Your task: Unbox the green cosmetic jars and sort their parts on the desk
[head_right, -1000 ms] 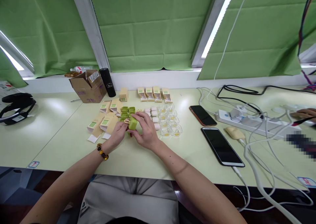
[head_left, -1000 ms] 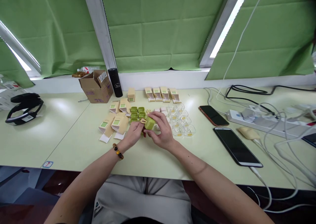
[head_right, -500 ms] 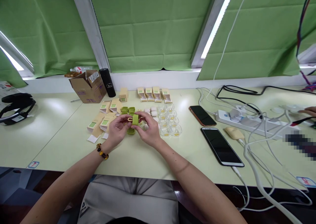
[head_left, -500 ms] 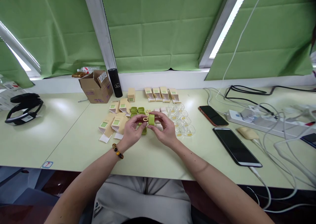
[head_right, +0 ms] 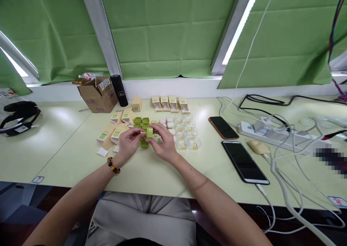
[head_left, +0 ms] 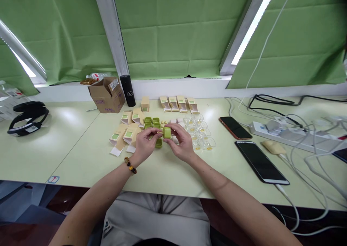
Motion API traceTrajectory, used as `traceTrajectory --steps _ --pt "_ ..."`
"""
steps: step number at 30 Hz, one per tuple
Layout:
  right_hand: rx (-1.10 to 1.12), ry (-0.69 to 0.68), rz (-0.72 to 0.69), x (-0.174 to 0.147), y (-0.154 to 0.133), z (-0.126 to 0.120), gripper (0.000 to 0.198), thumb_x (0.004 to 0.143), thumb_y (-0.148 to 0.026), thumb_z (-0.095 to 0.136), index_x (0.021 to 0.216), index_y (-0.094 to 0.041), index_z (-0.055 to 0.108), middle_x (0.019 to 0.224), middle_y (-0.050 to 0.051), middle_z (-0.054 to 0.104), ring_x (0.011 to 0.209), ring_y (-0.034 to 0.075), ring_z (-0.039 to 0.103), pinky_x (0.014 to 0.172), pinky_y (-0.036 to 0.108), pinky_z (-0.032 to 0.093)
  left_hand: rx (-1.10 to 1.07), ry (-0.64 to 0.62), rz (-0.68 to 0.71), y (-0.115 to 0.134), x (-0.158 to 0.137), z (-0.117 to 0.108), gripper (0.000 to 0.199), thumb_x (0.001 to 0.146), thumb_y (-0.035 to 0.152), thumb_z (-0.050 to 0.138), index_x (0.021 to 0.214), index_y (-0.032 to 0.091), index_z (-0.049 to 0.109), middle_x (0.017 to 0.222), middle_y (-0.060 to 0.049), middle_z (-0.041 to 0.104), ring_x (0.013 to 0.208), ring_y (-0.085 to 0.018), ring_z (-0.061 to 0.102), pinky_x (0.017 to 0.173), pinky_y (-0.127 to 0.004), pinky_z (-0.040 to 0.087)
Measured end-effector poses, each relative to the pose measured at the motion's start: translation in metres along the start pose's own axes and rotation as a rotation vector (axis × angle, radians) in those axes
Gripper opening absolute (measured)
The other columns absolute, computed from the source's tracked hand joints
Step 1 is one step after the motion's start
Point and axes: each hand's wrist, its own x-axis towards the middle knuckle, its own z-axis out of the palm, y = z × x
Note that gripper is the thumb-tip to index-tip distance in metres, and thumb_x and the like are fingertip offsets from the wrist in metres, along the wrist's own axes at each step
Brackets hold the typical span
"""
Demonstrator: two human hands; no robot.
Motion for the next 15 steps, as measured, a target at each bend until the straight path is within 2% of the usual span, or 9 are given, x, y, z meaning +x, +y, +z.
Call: traceTrajectory --steps 15 --pt "-0.087 -0.007 -0.051 0.0002 -0.0050 -0.0003 0.040 0.094 -0.032 0.074 0.132 -0.026 0.066 0.124 0.012 0.070 0.112 0.027 0.071 0.088 0.043 0.066 -0.067 -0.012 -0.056 0.0025 -0.0012 0.0010 0.027 0.083 0.044 0.082 0.087 0.018 0.075 0.084 -0.007 0.077 0.078 -0.019 0.071 0.075 -0.032 0.059"
